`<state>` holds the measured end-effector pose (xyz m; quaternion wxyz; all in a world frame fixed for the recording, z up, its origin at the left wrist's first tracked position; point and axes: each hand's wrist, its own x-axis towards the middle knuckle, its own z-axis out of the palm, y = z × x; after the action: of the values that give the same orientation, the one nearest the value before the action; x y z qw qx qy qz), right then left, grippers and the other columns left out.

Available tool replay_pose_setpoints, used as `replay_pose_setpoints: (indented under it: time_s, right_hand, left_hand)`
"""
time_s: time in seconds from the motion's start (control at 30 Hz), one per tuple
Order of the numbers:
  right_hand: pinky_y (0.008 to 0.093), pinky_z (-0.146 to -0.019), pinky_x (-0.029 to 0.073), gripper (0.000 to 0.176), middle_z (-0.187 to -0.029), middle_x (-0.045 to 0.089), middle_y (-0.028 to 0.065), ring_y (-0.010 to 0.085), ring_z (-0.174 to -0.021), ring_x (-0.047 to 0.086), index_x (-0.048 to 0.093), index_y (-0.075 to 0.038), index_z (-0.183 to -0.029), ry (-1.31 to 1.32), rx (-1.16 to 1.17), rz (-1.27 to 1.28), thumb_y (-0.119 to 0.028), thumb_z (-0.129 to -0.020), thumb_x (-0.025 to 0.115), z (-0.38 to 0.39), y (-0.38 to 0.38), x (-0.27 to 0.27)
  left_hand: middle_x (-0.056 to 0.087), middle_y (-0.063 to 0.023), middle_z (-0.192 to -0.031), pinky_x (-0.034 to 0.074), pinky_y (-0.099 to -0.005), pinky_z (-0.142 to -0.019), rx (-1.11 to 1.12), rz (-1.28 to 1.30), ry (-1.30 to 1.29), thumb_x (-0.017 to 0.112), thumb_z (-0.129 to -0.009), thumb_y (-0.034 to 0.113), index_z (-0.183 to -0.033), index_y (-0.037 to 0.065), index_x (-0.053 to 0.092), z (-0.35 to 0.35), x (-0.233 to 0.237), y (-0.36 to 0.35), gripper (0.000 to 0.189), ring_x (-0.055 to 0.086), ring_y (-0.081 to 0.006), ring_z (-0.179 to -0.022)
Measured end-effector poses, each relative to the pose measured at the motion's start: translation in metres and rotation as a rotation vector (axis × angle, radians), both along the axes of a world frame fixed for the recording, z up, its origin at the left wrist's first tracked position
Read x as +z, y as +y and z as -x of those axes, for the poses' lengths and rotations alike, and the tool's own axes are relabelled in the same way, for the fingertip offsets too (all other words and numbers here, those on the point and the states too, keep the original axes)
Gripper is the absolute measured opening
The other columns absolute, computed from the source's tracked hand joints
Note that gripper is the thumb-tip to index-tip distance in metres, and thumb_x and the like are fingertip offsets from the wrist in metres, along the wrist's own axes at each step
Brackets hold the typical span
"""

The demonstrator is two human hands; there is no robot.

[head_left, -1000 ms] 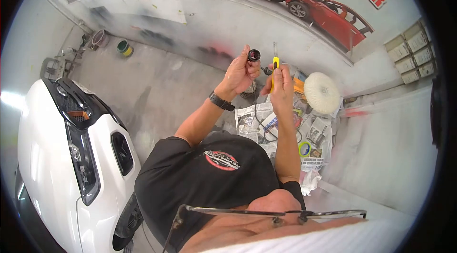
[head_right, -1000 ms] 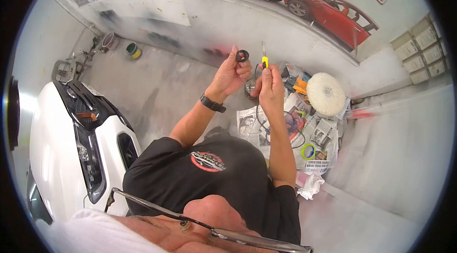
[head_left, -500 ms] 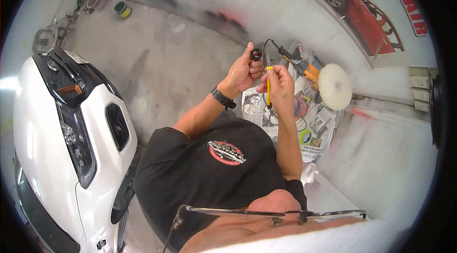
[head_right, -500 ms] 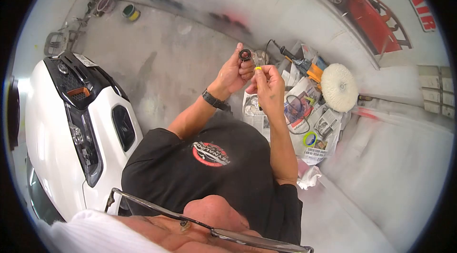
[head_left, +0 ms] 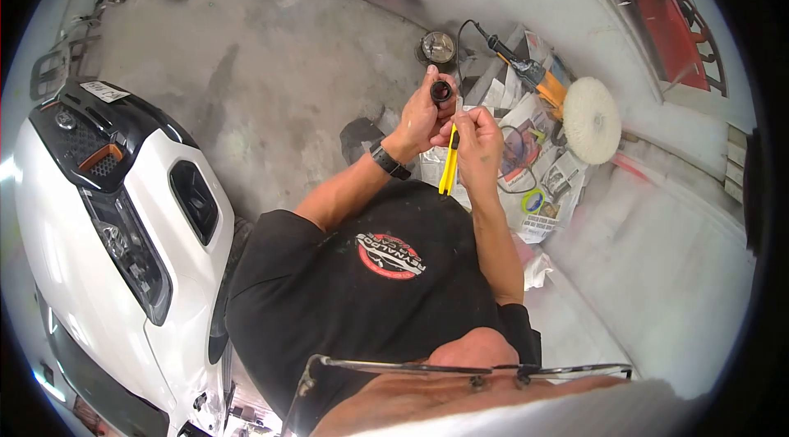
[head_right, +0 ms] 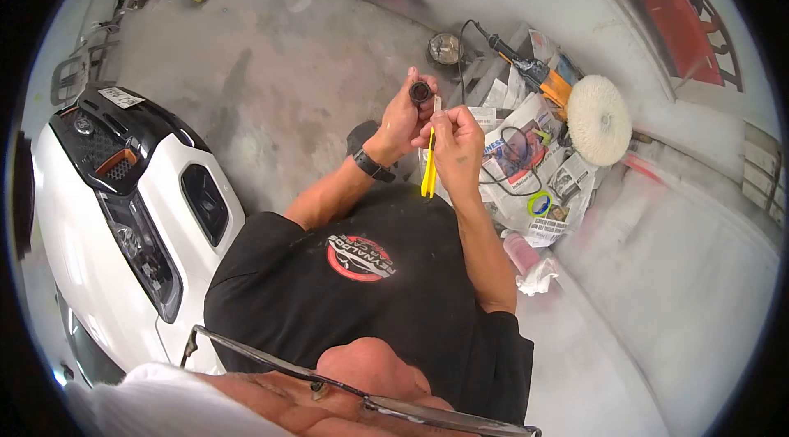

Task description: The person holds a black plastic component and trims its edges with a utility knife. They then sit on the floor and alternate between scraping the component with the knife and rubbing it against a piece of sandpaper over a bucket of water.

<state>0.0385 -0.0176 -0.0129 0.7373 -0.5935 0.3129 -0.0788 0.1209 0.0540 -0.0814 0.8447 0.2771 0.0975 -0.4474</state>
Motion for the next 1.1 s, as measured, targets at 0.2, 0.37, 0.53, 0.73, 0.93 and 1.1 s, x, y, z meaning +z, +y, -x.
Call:
replay_pose_setpoints:
  time_s: [0.2,0.37,0.53,0.73,0.93,1.1]
  right_hand:
    - [0.0266,-0.055,0.052,0.019,-0.069,0.061,0.0072,0.0129,-0.056,0.061,0.052,-0.001,-0.085,0.005,-0.036,-0.014,-0.012,-0.1,0.054,0.001,-0.005,-0.007]
    - [0.0247,-0.051,0.046,0.017,-0.066,0.057,0.0047,0.0112,-0.051,0.053,0.054,-0.002,-0.085,0.008,-0.319,0.09,-0.012,-0.099,0.054,0.048,-0.042,0.011]
    - [0.0255,-0.05,0.045,0.017,-0.065,0.056,0.0035,0.0111,-0.051,0.052,0.056,-0.003,-0.087,0.249,-0.846,0.086,-0.015,-0.098,0.055,0.162,-0.063,0.004]
    - [0.0265,-0.048,0.045,0.016,-0.065,0.056,0.004,0.0112,-0.049,0.051,0.057,-0.003,-0.087,0.175,-1.296,0.004,-0.016,-0.097,0.056,0.26,0.046,-0.007]
    - [0.0266,-0.047,0.044,0.017,-0.065,0.054,0.0033,0.0126,-0.049,0.051,0.056,-0.002,-0.086,0.051,-1.525,-0.061,-0.015,-0.098,0.055,0.333,0.127,-0.024]
    - [0.026,-0.048,0.044,0.018,-0.066,0.056,0.0036,0.0115,-0.049,0.051,0.057,-0.002,-0.091,0.015,-1.637,-0.095,-0.017,-0.1,0.055,0.397,0.171,-0.014]
  left_hand:
    - [0.035,0.0047,-0.064,0.026,-0.0244,-0.047,-0.065,-0.151,0.016,0.035,-0.106,0.052,-0.095,0.008,0.056,0.004,0.006,-0.002,0.05,0.027,-0.0065,-0.05]
    - [0.053,0.0002,-0.077,0.041,-0.0249,-0.055,-0.406,-0.307,-0.799,0.05,-0.105,0.031,-0.098,0.004,0.059,0.018,-0.004,0.007,0.029,0.046,-0.0075,-0.059]
    - [0.056,0.0017,-0.07,0.043,-0.0264,-0.057,-1.219,-0.007,-1.208,0.065,-0.097,0.018,-0.086,0.001,0.063,0.023,-0.003,-0.007,0.021,0.049,-0.0072,-0.064]
    - [0.058,0.0005,-0.073,0.041,-0.0262,-0.059,-1.596,0.181,-1.18,0.065,-0.098,0.019,-0.086,0.0,0.065,0.042,0.029,-0.019,0.023,0.05,-0.007,-0.07]
    - [0.061,0.0007,-0.081,0.041,-0.0241,-0.061,-1.919,0.314,-1.171,0.058,-0.102,0.023,-0.09,0.002,0.068,0.096,0.035,-0.017,0.026,0.051,-0.0055,-0.07]
    - [0.054,0.0019,-0.074,0.037,-0.0232,-0.059,-1.971,0.242,-1.133,0.049,-0.105,0.032,-0.09,0.005,0.062,0.217,0.051,-0.022,0.033,0.047,-0.0062,-0.064]
